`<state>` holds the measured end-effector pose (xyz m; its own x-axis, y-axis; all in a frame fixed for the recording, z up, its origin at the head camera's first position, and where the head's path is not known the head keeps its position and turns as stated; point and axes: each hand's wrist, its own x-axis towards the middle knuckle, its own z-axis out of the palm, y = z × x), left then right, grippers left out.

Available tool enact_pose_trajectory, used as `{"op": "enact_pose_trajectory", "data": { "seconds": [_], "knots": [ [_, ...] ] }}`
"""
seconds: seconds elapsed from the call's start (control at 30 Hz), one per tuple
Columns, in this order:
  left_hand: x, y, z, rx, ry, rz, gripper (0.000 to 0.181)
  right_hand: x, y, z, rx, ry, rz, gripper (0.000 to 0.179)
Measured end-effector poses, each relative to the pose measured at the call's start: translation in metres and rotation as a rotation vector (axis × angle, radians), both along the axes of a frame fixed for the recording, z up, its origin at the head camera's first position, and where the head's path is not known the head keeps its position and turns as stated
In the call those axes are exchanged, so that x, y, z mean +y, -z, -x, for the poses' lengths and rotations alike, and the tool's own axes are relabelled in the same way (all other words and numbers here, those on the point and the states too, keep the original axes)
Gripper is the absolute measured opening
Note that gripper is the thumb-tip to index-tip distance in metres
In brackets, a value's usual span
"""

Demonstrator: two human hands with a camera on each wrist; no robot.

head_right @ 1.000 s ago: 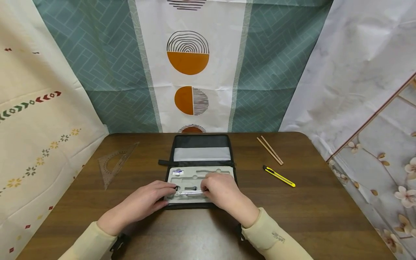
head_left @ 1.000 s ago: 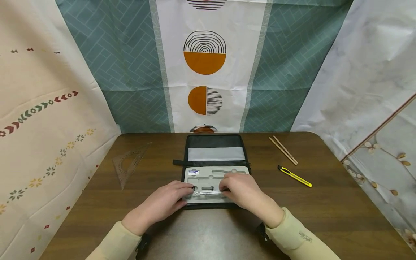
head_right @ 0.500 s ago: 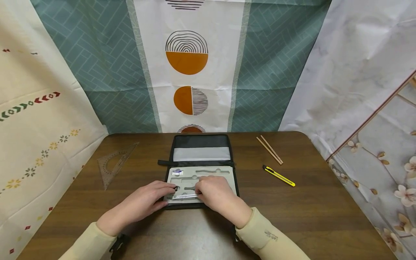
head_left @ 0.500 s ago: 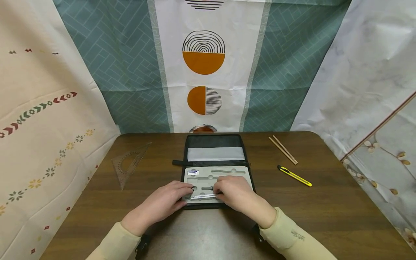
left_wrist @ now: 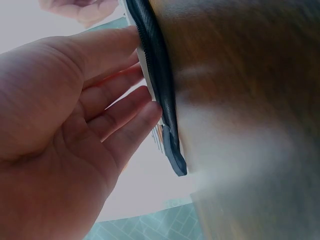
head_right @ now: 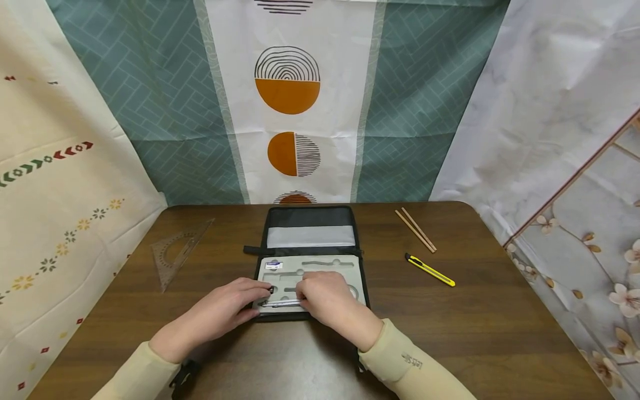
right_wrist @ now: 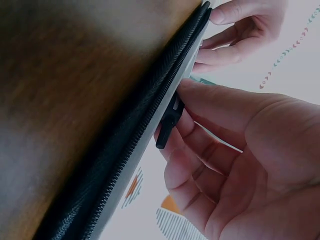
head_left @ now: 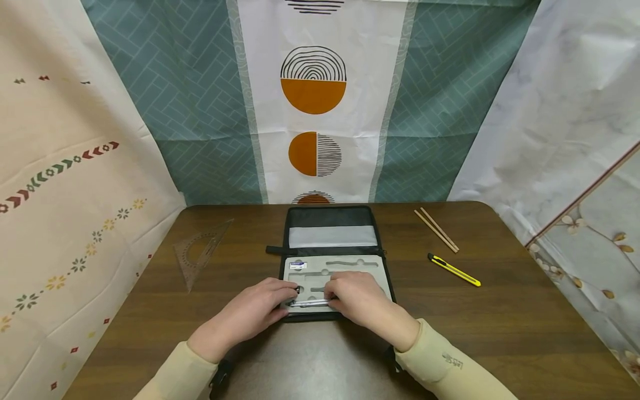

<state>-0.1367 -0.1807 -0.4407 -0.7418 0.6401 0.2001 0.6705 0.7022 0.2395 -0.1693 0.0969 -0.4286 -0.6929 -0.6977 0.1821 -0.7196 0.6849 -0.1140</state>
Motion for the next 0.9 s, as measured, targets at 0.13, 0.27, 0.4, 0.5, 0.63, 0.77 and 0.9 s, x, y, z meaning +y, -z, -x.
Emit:
{"op": "enact_pose_trajectory", "data": {
  "seconds": [0.13, 0.27, 0.4, 0.5, 0.63, 0.77, 0.9],
  "knots": [
    [-0.001, 0.0017, 0.0004, 0.002, 0.001, 0.003, 0.036, -0.0011, 0.0013, 0.0007, -0.009, -0.004, 0.003, 0.015],
    [-0.0021, 0.0035, 0.0008, 0.004, 0.005, 0.003, 0.036, -0.0021, 0.0023, 0.0019, -0.027, -0.006, 0.006, 0.015],
    [-0.0022, 0.004, 0.0006, 0.005, 0.006, 0.0, 0.036, -0.0021, 0.003, 0.0028, -0.033, -0.008, 0.011, 0.016],
    [-0.0018, 0.0038, 0.0003, 0.003, 0.004, 0.001, 0.036, -0.0011, 0.003, 0.0027, -0.042, -0.007, 0.017, 0.016],
    [-0.001, 0.0032, 0.0006, 0.004, 0.004, 0.0, 0.036, 0.0003, 0.0031, 0.0025, -0.054, -0.005, 0.028, 0.015],
    [-0.0005, 0.003, 0.001, 0.0, 0.003, 0.002, 0.036, 0.0012, 0.0034, 0.0028, -0.059, -0.009, 0.036, 0.015],
    [-0.0004, 0.0034, 0.0014, 0.001, 0.0, 0.003, 0.036, 0.0037, 0.0027, 0.0033, -0.074, -0.013, 0.038, 0.015]
  ]
}}
